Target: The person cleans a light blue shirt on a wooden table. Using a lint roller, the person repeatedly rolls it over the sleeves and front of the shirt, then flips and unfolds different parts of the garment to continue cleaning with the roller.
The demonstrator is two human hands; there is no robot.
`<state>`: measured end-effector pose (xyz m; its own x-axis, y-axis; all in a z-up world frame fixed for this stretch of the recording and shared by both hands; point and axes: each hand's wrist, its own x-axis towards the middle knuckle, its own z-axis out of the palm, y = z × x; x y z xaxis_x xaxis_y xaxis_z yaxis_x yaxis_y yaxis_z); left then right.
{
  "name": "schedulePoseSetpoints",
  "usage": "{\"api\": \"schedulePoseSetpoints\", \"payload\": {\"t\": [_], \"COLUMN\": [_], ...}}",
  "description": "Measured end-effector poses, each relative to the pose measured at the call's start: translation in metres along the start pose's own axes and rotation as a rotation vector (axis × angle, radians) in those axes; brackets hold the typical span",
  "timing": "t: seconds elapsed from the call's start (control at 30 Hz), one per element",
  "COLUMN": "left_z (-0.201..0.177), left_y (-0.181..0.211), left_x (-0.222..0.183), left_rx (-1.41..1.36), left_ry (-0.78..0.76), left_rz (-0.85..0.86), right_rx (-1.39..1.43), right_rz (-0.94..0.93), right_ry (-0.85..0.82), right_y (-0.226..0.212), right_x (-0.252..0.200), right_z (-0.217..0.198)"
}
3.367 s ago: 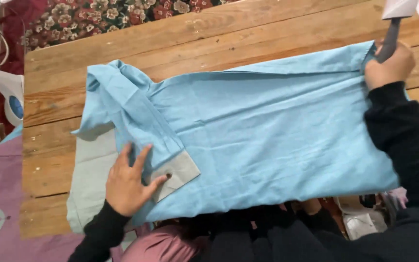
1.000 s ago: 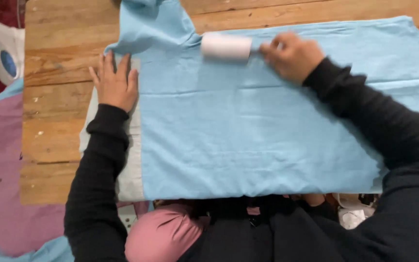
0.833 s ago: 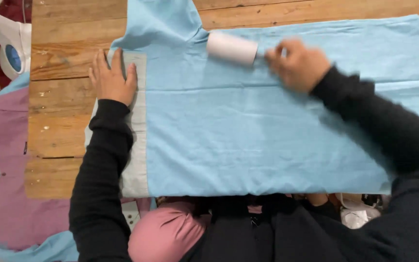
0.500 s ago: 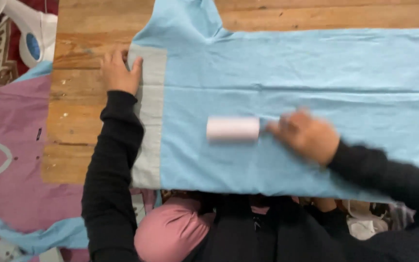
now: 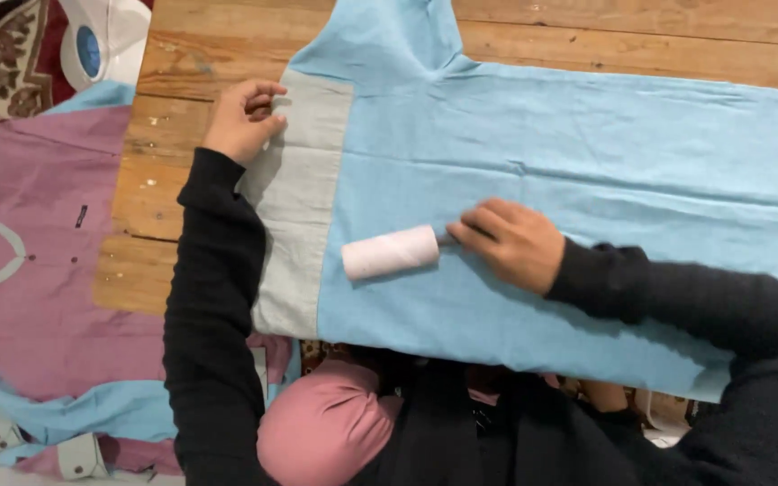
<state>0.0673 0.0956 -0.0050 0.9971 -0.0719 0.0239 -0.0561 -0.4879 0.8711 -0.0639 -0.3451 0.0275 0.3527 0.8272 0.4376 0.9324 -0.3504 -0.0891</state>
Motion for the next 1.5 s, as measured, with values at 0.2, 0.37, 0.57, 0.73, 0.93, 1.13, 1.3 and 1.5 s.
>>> {"api": "schedulePoseSetpoints", "payload": {"t": [0.2,0.37,0.57,0.73,0.93,1.13,1.3,1.5], "left_z": [-0.003,-0.009,-0.007,-0.009,-0.021,-0.03,-0.03,-0.028], "left_y": [-0.009,-0.005,-0.007,-0.014,-0.029,-0.049,-0.003,-0.018], "left_x": [0.006,0.005,0.006,0.012,0.016,0.015,0.0,0.002], "left_rx": [-0.073,-0.224,-0.428,-0.8,-0.962,-1.06,-1.075,-0.932], "left_ry": [0.044,0.025,0.11,0.343,0.468,0.409,0.397,0.27], "left_rz": [0.065,-0.061,-0.155,-0.185,-0.118,-0.237,-0.243,-0.035], "right_rx": [-0.296,-0.034,-0.177,-0.28,-0.238,-0.109,-0.235,-0.139], "right_rz": [0.213,0.587,0.007,0.124,0.4,0.139,0.227,0.363], "right_ry": [0.14,0.012,0.007,-0.064,-0.164,-0.206,-0.111,-0.235], "right_y": [0.1,0.052,-0.006,0.094,0.063,-0.01,0.117,0.045], "right_x": [0.047,0.065,0.076,0.121,0.136,0.138,0.157,0.145], "right_z": [0.047,0.073,0.069,0.113,0.132,0.116,0.143,0.124]}}
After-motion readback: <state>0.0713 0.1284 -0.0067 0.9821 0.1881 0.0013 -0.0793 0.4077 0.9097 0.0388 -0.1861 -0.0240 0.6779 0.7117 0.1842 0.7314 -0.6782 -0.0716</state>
